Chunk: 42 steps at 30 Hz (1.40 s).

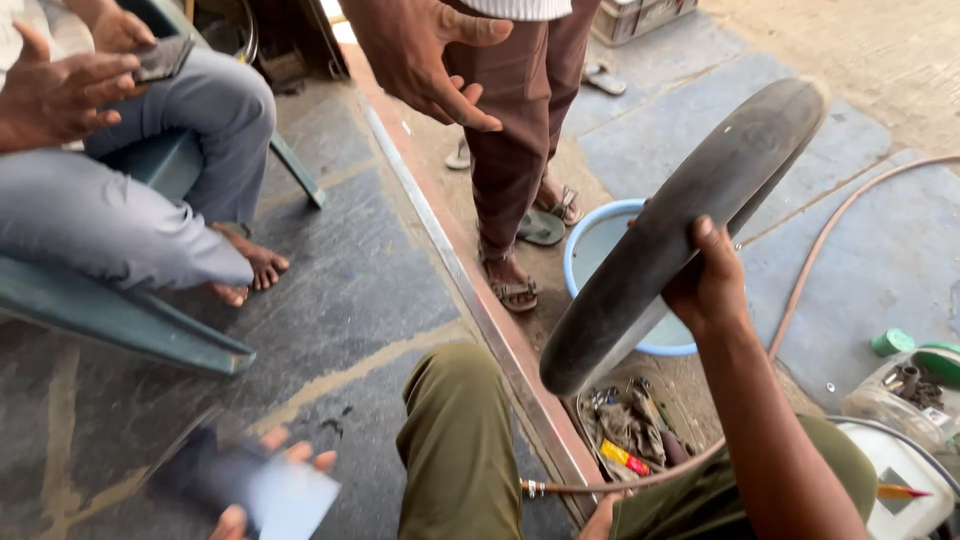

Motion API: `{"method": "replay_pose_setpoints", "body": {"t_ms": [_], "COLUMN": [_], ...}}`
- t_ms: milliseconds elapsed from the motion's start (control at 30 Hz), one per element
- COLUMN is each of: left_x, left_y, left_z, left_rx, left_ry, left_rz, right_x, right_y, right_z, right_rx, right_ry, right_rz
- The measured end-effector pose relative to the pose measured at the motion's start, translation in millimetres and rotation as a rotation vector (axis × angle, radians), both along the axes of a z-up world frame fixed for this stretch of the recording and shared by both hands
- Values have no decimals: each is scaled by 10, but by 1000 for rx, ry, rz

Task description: The recorder is checking an inflated bicycle tire tube for leaks by rotating it through a basin of water and looking for bubbles.

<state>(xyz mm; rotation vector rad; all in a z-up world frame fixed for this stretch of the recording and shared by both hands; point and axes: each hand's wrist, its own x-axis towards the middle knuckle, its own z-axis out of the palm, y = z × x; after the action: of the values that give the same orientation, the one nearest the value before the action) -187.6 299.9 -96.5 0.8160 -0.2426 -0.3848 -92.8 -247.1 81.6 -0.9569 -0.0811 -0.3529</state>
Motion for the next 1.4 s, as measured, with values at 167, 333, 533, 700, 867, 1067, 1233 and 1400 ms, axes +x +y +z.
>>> {"method": "replay_pose_setpoints", "body": {"t_ms": [167, 333, 533, 700, 867, 1067, 1233, 1400], "left_x": [418, 459, 472, 491, 675, 1100, 1051, 1175], "left_y": [-1110, -1542, -1536, -1610, -1514, -1663, -1678, -1710], "left_z": [1002, 1245, 1143, 1001, 464, 366, 371, 167], "left_rx": [-110, -211, -369, -449, -625, -933, -951, -919], "left_ry": [-2, -7, -37, 25, 34, -27, 18, 109], "left_rz": [120, 21, -85, -153, -410, -871, -883, -1056], "right_x": [46, 18, 31, 72, 131, 161, 169, 168], "right_y": [-113, -222, -274, -331, -361, -205, -145, -159], "right_z": [-61, -132, -141, -233, -465, -430, -363, -321], "right_rx": [12, 35, 25, 53, 56, 119, 102, 92], "right_ry": [-33, 44, 16, 8, 43, 48, -1, -13], "right_rz": [13, 33, -10, 23, -29, -102, -25, -37]}}
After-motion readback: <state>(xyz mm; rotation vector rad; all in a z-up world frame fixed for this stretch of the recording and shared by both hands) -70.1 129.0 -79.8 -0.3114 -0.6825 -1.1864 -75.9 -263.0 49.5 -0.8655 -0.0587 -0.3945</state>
